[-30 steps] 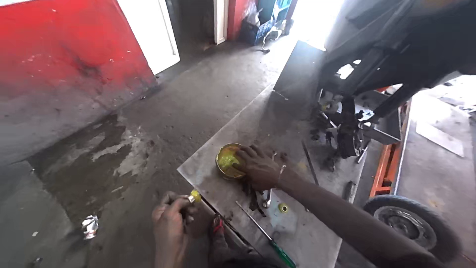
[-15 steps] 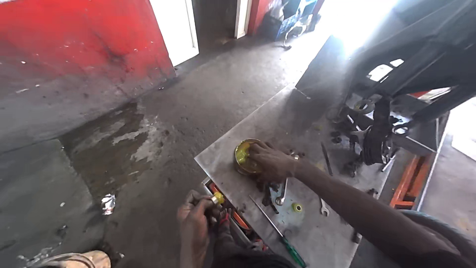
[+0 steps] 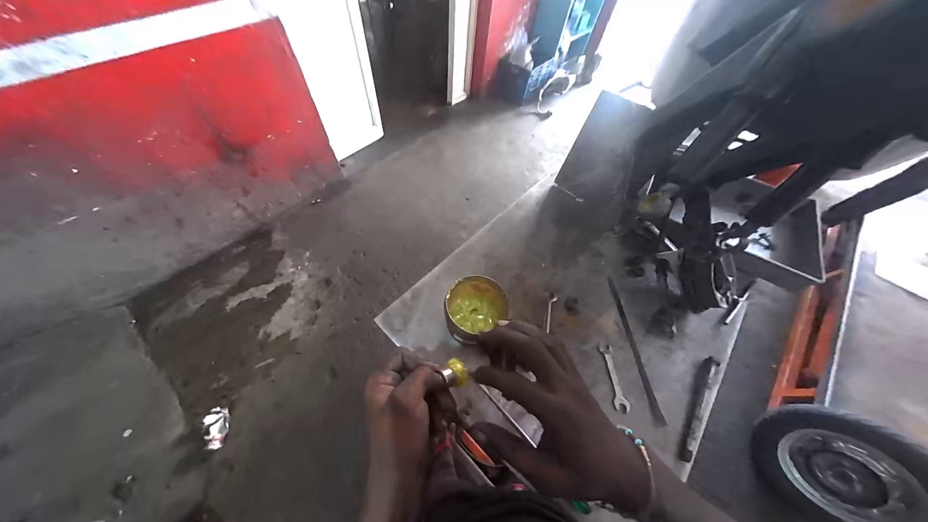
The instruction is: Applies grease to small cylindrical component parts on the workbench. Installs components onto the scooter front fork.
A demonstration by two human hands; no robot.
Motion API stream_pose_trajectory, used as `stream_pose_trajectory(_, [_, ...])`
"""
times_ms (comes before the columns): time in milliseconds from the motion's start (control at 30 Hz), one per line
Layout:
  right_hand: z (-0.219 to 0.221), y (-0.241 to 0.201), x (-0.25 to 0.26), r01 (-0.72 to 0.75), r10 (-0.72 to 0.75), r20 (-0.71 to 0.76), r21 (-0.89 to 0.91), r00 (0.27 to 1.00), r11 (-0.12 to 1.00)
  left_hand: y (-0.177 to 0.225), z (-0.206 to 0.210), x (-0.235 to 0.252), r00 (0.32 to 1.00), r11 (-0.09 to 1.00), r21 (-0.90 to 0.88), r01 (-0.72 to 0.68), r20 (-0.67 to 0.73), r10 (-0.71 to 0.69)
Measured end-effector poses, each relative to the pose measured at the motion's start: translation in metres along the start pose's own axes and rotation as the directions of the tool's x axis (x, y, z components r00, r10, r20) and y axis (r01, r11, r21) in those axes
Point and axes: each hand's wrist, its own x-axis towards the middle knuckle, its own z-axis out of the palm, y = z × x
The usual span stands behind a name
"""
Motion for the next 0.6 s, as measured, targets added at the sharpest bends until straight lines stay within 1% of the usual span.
stream_pose_trajectory(133, [0.005,-0.004,-0.008,0.049,-0.060,-0.052,-0.197,0.997,0.979,0.002,0.005,-0.003,0.999,0.998,-0.015,-0.054,0.005,0.054])
stream_pose_trajectory(167, [0.006,-0.004,-0.012,0.044,-0.061,-0.071,-0.215,0.996,0.975,0.003,0.007,-0.003,0.998,0.997,-0.019,-0.068,0.003,0.068])
stream_pose_trajectory(200, [0.006,-0.005,-0.016,0.029,-0.049,-0.098,-0.192,0.994,0.981,0.002,0.008,-0.004,0.996,0.996,-0.023,-0.090,0.002,0.090])
stream_pose_trajectory(233, [0.006,-0.007,-0.020,-0.006,-0.008,-0.120,-0.118,0.993,0.993,0.001,0.009,-0.004,0.993,0.993,-0.030,-0.118,0.006,0.118])
stream_pose_trajectory(267, [0.005,-0.010,-0.024,-0.065,0.066,-0.134,0.012,0.989,0.998,0.000,0.009,-0.005,0.988,0.987,-0.047,-0.151,0.022,0.152])
stream_pose_trajectory(300, [0.005,-0.013,-0.027,-0.133,0.160,-0.133,0.193,0.978,0.972,-0.003,0.009,-0.006,0.981,0.980,-0.076,-0.185,0.047,0.189])
stream_pose_trajectory(333, [0.004,-0.016,-0.028,-0.193,0.255,-0.118,0.385,0.960,0.902,-0.005,0.009,-0.006,0.970,0.970,-0.108,-0.220,0.082,0.229])
stream_pose_trajectory(367, [0.004,-0.020,-0.027,-0.240,0.351,-0.095,0.565,0.931,0.789,-0.008,0.009,-0.006,0.953,0.956,-0.141,-0.258,0.123,0.276])
stream_pose_trajectory(400, [0.002,-0.023,-0.026,-0.276,0.440,-0.053,0.709,0.897,0.649,-0.010,0.010,-0.007,0.937,0.944,-0.164,-0.286,0.159,0.311])
stream_pose_trajectory(467, [-0.004,-0.028,-0.022,-0.313,0.559,0.054,0.871,0.827,0.379,-0.011,0.011,-0.008,0.910,0.928,-0.195,-0.319,0.212,0.357])
stream_pose_trajectory(500, [-0.006,-0.029,-0.021,-0.312,0.589,0.091,0.906,0.803,0.286,-0.011,0.012,-0.007,0.892,0.918,-0.198,-0.344,0.237,0.385])
stream_pose_trajectory(533, [-0.008,-0.029,-0.022,-0.309,0.604,0.100,0.916,0.791,0.254,-0.011,0.012,-0.008,0.876,0.908,-0.191,-0.372,0.250,0.412])
stream_pose_trajectory(567, [-0.009,-0.031,-0.024,-0.305,0.603,0.065,0.902,0.795,0.305,-0.011,0.013,-0.008,0.863,0.899,-0.174,-0.402,0.256,0.435])
stream_pose_trajectory(600, [-0.010,-0.033,-0.027,-0.295,0.575,-0.011,0.850,0.818,0.436,-0.010,0.014,-0.008,0.854,0.891,-0.145,-0.431,0.253,0.455])
